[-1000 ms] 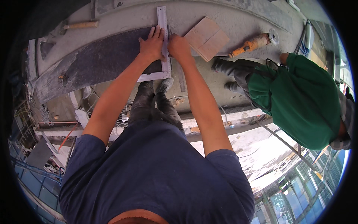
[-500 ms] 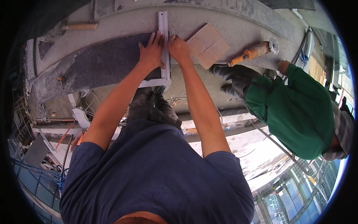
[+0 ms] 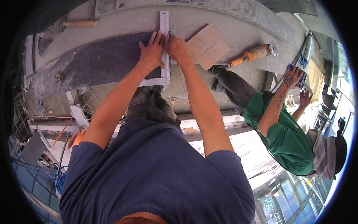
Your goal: The person measures a dark rectangular tile using a tape measure and a try square, then marks the tile with a pencil. The person handles the tile and measuring tools on a construction site floor while other workers are present.
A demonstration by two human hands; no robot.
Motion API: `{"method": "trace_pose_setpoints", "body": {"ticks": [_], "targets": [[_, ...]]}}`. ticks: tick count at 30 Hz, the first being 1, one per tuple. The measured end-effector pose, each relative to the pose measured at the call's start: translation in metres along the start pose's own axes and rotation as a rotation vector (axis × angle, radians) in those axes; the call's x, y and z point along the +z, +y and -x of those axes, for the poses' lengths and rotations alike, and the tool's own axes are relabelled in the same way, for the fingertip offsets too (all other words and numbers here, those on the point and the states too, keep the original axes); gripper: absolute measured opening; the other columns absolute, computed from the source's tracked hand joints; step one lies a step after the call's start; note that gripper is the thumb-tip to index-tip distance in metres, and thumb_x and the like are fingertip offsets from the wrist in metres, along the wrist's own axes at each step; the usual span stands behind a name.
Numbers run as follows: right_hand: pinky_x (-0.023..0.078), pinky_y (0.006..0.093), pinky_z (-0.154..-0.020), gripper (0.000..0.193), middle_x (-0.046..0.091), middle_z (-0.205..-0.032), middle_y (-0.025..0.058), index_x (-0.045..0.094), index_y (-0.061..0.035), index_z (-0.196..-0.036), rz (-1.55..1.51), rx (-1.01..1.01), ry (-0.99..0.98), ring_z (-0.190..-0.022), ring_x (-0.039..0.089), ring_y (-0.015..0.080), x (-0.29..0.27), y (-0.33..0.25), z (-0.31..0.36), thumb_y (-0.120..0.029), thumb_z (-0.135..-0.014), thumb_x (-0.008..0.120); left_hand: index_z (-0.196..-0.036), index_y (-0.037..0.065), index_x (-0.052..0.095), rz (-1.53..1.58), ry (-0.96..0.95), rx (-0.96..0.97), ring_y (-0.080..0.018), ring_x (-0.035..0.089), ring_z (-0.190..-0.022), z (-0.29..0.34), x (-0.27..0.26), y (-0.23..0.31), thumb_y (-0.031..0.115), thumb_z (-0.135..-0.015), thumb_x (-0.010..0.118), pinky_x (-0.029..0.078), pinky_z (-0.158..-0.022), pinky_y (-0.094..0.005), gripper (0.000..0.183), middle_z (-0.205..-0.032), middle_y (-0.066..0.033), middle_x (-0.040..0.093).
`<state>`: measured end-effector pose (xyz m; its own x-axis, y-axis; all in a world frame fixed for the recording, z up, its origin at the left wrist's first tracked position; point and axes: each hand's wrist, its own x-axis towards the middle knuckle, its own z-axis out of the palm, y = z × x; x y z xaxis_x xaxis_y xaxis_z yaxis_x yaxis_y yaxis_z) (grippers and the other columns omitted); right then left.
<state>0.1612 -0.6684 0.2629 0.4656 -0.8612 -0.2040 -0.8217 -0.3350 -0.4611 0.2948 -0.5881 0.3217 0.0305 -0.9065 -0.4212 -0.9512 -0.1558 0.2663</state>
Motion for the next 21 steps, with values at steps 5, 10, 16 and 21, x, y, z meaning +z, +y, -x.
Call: {"method": "trace_pose_setpoints", "body": {"ticks": [5, 10, 16, 21], "targets": [[0.063, 0.0521, -0.081, 0.045, 0.078, -0.085, 0.0262, 0.080, -0.0004, -0.096, -0.012, 0.215, -0.368, -0.086, 0.080, 0.0418, -0.038, -0.025, -0.017, -0.031, -0.107, 0.049, -0.172, 0.011, 0.029, -0.011, 0.052, 0.021, -0.0293, 0.022, -0.168, 0.000, 0.006, -0.003, 0.034, -0.051, 0.107, 0.041, -0.111, -0.0855, 0.146, -0.181, -0.0085, 0.025], [0.062, 0.0473, -0.075, 0.054, 0.077, -0.073, 0.0199, 0.079, 0.0013, -0.092, 0.008, 0.223, -0.704, -0.076, 0.080, 0.0339, -0.062, -0.037, -0.053, -0.036, -0.109, 0.044, -0.172, 0.012, 0.027, -0.040, 0.057, 0.022, -0.0298, 0.021, -0.168, -0.003, 0.008, -0.005, 0.039, -0.051, 0.107, 0.042, -0.110, -0.0855, 0.148, -0.181, -0.0092, 0.023], [0.061, 0.0498, -0.061, 0.039, 0.073, -0.071, 0.0296, 0.071, 0.0175, -0.081, -0.056, 0.155, -0.692, -0.059, 0.076, 0.0390, -0.055, -0.035, 0.023, -0.015, -0.096, 0.056, -0.172, 0.012, 0.027, -0.062, 0.021, 0.008, -0.0286, 0.022, -0.168, -0.004, 0.005, -0.004, 0.039, -0.052, 0.108, 0.040, -0.114, -0.0849, 0.147, -0.181, -0.0078, 0.024], [0.059, 0.0563, -0.084, 0.037, 0.076, -0.095, 0.0336, 0.074, 0.0117, -0.100, 0.112, 0.180, -1.071, -0.080, 0.079, 0.0431, -0.057, -0.047, 0.190, -0.018, -0.101, 0.052, -0.173, 0.014, 0.025, -0.048, -0.032, 0.004, -0.0268, 0.019, -0.169, -0.001, -0.004, 0.000, 0.040, -0.053, 0.108, 0.038, -0.116, -0.0834, 0.148, -0.183, -0.0064, 0.019]]}}
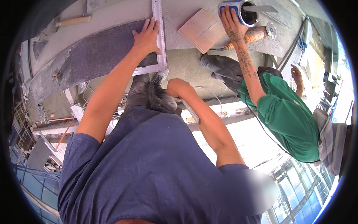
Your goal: The person measures a dark rectangular tile using a tape measure and a try square, then marks the tile with a pencil. The person handles the tile and measuring tools on a construction site floor while other workers are present.
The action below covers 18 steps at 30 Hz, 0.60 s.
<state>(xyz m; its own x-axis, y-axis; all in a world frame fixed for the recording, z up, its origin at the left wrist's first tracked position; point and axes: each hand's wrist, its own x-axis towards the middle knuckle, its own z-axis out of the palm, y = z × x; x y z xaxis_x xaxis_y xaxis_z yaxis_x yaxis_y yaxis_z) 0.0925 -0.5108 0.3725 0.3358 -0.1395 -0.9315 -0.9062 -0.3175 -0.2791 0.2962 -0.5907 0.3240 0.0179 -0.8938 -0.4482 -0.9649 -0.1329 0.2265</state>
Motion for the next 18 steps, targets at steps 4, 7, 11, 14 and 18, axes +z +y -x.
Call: {"method": "trace_pose_setpoints", "body": {"ticks": [4, 7, 11, 14, 18], "targets": [[0.059, 0.0563, -0.082, 0.042, 0.074, -0.089, 0.0337, 0.072, 0.0110, -0.099, -0.389, 0.015, 0.483, -0.074, 0.076, 0.0453, -0.033, 0.012, -0.003, -0.023, -0.104, 0.046, -0.174, 0.014, 0.023, 0.004, -0.041, 0.005, -0.0271, 0.017, -0.169, 0.001, -0.007, 0.000, 0.040, -0.054, 0.107, 0.037, -0.117, -0.0834, 0.149, -0.183, -0.0064, 0.017], [0.061, 0.0542, -0.075, 0.044, 0.071, -0.084, 0.0372, 0.070, 0.0105, -0.094, -0.200, -0.176, 1.047, -0.065, 0.075, 0.0431, -0.108, 0.011, -0.054, -0.024, -0.106, 0.046, -0.173, 0.014, 0.024, 0.003, -0.021, 0.011, -0.0267, 0.019, -0.168, 0.002, -0.007, -0.001, 0.040, -0.053, 0.108, 0.038, -0.115, -0.0841, 0.149, -0.182, -0.0072, 0.019], [0.063, 0.0520, -0.071, 0.044, 0.072, -0.080, 0.0344, 0.072, 0.0109, -0.094, -0.221, -0.128, 0.958, -0.064, 0.077, 0.0410, -0.148, 0.011, -0.106, -0.024, -0.106, 0.048, -0.173, 0.015, 0.026, 0.004, 0.001, 0.016, -0.0265, 0.019, -0.169, 0.001, -0.002, -0.001, 0.040, -0.052, 0.108, 0.039, -0.114, -0.0842, 0.149, -0.182, -0.0079, 0.021], [0.062, 0.0522, -0.081, 0.044, 0.075, -0.086, 0.0310, 0.076, 0.0072, -0.100, -0.310, -0.036, 0.836, -0.079, 0.078, 0.0420, -0.157, 0.008, -0.123, -0.027, -0.105, 0.050, -0.173, 0.015, 0.026, 0.006, 0.008, 0.015, -0.0269, 0.019, -0.169, -0.002, 0.001, -0.003, 0.039, -0.052, 0.107, 0.039, -0.114, -0.0846, 0.148, -0.182, -0.0079, 0.021], [0.059, 0.0525, -0.099, 0.046, 0.080, -0.101, 0.0269, 0.082, -0.0001, -0.112, -0.298, 0.046, 0.739, -0.100, 0.080, 0.0431, -0.167, -0.004, -0.118, -0.035, -0.104, 0.052, -0.174, 0.014, 0.024, 0.012, -0.002, 0.012, -0.0288, 0.017, -0.169, -0.003, 0.004, -0.005, 0.039, -0.053, 0.107, 0.038, -0.115, -0.0852, 0.149, -0.183, -0.0074, 0.018]]}}
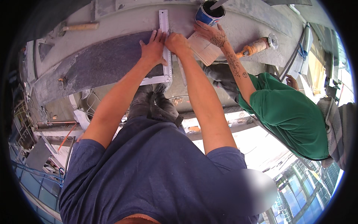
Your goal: The person measures a dark rectangular tile using a tape measure and a try square, then marks the tile with a pencil. The person handles the tile and measuring tools on a construction site floor while other workers are present.
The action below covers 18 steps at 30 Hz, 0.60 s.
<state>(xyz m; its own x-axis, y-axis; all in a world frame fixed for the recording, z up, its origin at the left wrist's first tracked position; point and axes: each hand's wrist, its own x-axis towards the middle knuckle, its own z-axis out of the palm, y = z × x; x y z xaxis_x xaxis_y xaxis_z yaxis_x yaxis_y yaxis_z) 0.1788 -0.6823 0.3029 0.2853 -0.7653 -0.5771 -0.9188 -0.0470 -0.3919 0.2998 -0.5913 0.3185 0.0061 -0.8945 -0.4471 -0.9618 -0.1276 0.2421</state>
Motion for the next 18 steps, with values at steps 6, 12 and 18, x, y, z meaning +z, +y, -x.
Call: {"method": "trace_pose_setpoints", "body": {"ticks": [6, 12, 18], "targets": [[0.061, 0.0490, -0.093, 0.045, 0.081, -0.089, 0.0202, 0.084, -0.0020, -0.105, -0.027, 0.118, -0.154, -0.093, 0.082, 0.0345, -0.024, -0.027, 0.005, -0.038, -0.104, 0.056, -0.173, 0.013, 0.024, 0.002, -0.004, -0.004, -0.0294, 0.017, -0.169, 0.000, -0.004, 0.002, 0.041, -0.051, 0.107, 0.038, -0.115, -0.0847, 0.150, -0.183, -0.0084, 0.017], [0.062, 0.0510, -0.090, 0.034, 0.080, -0.080, 0.0192, 0.084, -0.0017, -0.095, 0.187, 0.044, -0.401, -0.089, 0.082, 0.0327, -0.042, -0.036, -0.029, -0.028, -0.097, 0.063, -0.172, 0.014, 0.028, 0.001, -0.002, 0.005, -0.0296, 0.020, -0.168, 0.001, -0.011, 0.003, 0.041, -0.050, 0.107, 0.040, -0.114, -0.0839, 0.148, -0.182, -0.0090, 0.021], [0.064, 0.0496, -0.087, 0.030, 0.081, -0.097, 0.0243, 0.080, 0.0057, -0.106, -0.015, 0.103, -0.319, -0.083, 0.082, 0.0368, 0.021, 0.022, 0.110, -0.015, -0.095, 0.061, -0.173, 0.015, 0.027, -0.015, 0.016, -0.001, -0.0288, 0.021, -0.168, 0.004, -0.009, 0.004, 0.044, -0.051, 0.107, 0.039, -0.117, -0.0822, 0.148, -0.182, -0.0071, 0.022]]}}
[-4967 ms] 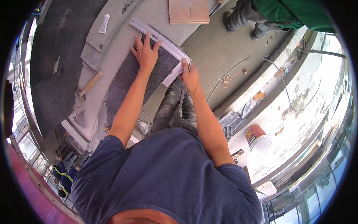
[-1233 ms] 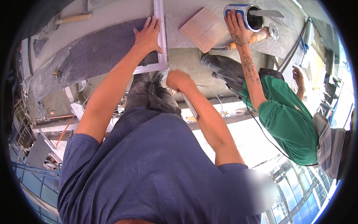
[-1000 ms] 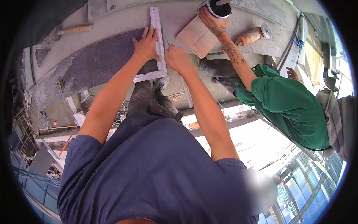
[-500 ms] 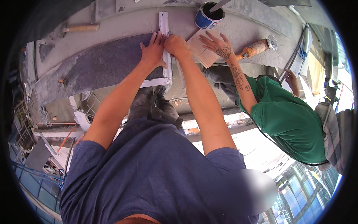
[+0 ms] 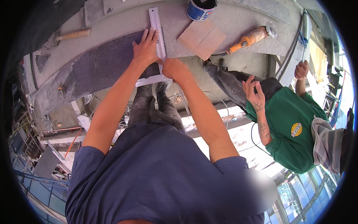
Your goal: The person measures a dark rectangular tile using a tape measure and a try square, then marks the tile with a pencil. The person handles the tile and measuring tools on a construction site floor while other workers are present.
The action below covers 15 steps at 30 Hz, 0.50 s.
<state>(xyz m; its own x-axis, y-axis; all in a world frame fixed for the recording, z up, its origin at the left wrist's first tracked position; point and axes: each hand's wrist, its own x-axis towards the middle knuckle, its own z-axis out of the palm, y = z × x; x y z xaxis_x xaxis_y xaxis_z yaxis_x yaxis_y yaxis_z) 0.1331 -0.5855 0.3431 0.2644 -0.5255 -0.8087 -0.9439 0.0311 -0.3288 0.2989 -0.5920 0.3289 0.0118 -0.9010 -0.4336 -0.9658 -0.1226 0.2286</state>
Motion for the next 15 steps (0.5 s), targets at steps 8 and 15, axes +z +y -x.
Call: {"method": "trace_pose_setpoints", "body": {"ticks": [8, 15], "targets": [[0.059, 0.0603, -0.086, 0.041, 0.076, -0.098, 0.0344, 0.073, 0.0101, -0.098, -0.172, -0.267, 0.165, -0.088, 0.077, 0.0502, 0.024, 0.060, 0.020, -0.026, -0.102, 0.054, -0.173, 0.014, 0.025, 0.007, -0.029, 0.002, -0.0280, 0.020, -0.168, 0.002, -0.008, 0.001, 0.041, -0.053, 0.108, 0.039, -0.117, -0.0811, 0.148, -0.182, -0.0071, 0.021], [0.061, 0.0572, -0.088, 0.043, 0.076, -0.099, 0.0335, 0.078, 0.0024, -0.106, -0.016, -0.208, 0.462, -0.096, 0.076, 0.0506, -0.041, -0.012, -0.105, -0.032, -0.104, 0.053, -0.173, 0.014, 0.028, 0.012, -0.024, -0.002, -0.0261, 0.020, -0.169, 0.001, -0.005, 0.001, 0.042, -0.054, 0.107, 0.038, -0.117, -0.0821, 0.146, -0.182, -0.0060, 0.022]]}}
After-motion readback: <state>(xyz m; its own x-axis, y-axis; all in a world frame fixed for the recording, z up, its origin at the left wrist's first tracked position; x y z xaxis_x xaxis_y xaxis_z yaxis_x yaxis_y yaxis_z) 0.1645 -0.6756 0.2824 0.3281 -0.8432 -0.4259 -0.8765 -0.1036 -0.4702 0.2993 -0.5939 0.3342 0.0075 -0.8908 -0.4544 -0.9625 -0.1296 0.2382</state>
